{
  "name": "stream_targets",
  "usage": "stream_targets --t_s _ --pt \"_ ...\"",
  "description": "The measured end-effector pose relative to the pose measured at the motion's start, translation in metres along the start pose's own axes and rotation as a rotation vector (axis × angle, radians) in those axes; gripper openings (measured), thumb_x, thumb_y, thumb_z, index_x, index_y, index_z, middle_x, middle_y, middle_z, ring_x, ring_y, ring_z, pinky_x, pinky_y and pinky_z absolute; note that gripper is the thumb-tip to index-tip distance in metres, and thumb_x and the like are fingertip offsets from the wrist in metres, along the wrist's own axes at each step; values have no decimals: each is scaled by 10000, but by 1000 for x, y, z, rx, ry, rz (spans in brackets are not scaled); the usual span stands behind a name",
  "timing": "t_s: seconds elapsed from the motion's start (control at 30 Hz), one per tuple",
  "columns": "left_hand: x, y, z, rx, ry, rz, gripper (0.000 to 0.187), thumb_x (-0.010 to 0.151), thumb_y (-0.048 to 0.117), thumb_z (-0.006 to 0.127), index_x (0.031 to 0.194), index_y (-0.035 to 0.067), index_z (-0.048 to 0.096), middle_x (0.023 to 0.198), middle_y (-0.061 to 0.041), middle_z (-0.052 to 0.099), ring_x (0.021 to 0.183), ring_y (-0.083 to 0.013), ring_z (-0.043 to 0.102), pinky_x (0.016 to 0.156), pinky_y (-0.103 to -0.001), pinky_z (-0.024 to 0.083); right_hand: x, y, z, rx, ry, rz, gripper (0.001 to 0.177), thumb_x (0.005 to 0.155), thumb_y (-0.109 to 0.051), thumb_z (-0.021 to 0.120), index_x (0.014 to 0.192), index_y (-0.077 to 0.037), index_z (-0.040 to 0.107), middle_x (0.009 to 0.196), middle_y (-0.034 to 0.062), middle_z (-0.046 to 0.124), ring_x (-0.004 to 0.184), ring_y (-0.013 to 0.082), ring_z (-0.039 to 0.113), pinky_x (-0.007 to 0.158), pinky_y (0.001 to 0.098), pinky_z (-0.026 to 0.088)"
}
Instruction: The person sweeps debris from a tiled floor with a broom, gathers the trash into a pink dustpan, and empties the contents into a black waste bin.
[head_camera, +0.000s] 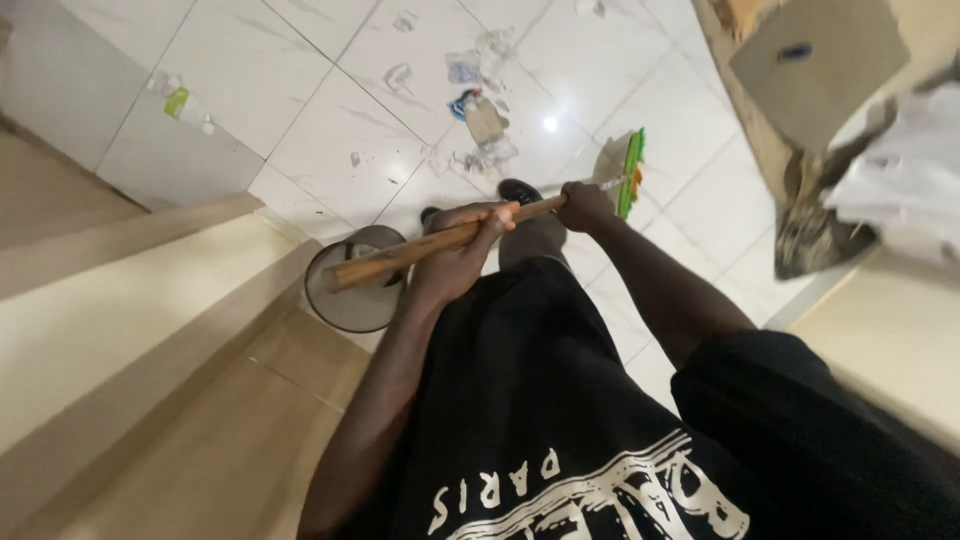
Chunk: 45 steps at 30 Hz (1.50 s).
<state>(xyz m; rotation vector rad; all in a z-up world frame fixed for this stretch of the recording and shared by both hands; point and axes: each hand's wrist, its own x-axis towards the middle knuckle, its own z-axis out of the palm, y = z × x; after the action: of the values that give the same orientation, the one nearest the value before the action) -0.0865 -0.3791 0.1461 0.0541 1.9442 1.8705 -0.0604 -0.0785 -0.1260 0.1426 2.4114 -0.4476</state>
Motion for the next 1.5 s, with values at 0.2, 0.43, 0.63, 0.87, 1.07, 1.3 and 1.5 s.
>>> stream_targets --t_s 0.2,0.43,0.63,0.87,1.07,1.3,1.5 --pt "-21 9 -13 164 -55 -111 322 1018 333 648 1147 69 778 914 -51 800 832 -107 724 751 -268 570 -1 -25 61 2 91 -107 310 955 -374 649 978 -72 719 944 216 734 885 449 703 817 552 545" --pt "-35 92 -81 260 -36 -80 216 1003 210 662 1083 45 776 911 -63 785 1000 -99 706 858 -289 559 24 -158 61 237 184 -245 400 980 -463 660 870 -82 716 812 204 718 766 432 701 739 545 541" --pt "-41 142 -102 384 -46 146 133 1004 114 704 1078 22 762 977 -103 779 918 -139 735 993 -317 590 -10 -255 -21 430 267 -156 321 948 -428 674 934 -112 732 861 186 731 853 403 711 744 536 548" --pt "-41 127 -120 114 -35 139 148 1026 110 656 960 12 746 931 -108 782 744 -106 706 947 -360 614 -46 -256 -38 454 200 38 302 956 -394 639 1019 -108 717 891 186 729 865 380 726 766 511 564" --pt "-43 87 -109 -40 -48 183 327 1056 125 607 754 0 616 708 -20 613 659 -92 535 1195 -474 502 -29 -254 20 482 312 -44 305 970 -369 675 903 -78 737 853 204 734 845 408 710 778 505 541" --pt "-47 109 -125 54 -99 270 454 1002 105 658 645 18 392 587 -8 400 539 -104 395 1035 -451 616 -11 -315 6 728 232 -80 361 961 -430 640 912 -78 704 803 174 736 756 366 722 705 482 542" --pt "-49 118 -151 -140 -19 453 426 958 116 675 615 63 428 575 -19 478 490 -98 475 869 -425 652 -24 -342 -18 663 349 -123 381 995 -437 633 926 -66 691 782 188 724 777 398 705 695 511 522"
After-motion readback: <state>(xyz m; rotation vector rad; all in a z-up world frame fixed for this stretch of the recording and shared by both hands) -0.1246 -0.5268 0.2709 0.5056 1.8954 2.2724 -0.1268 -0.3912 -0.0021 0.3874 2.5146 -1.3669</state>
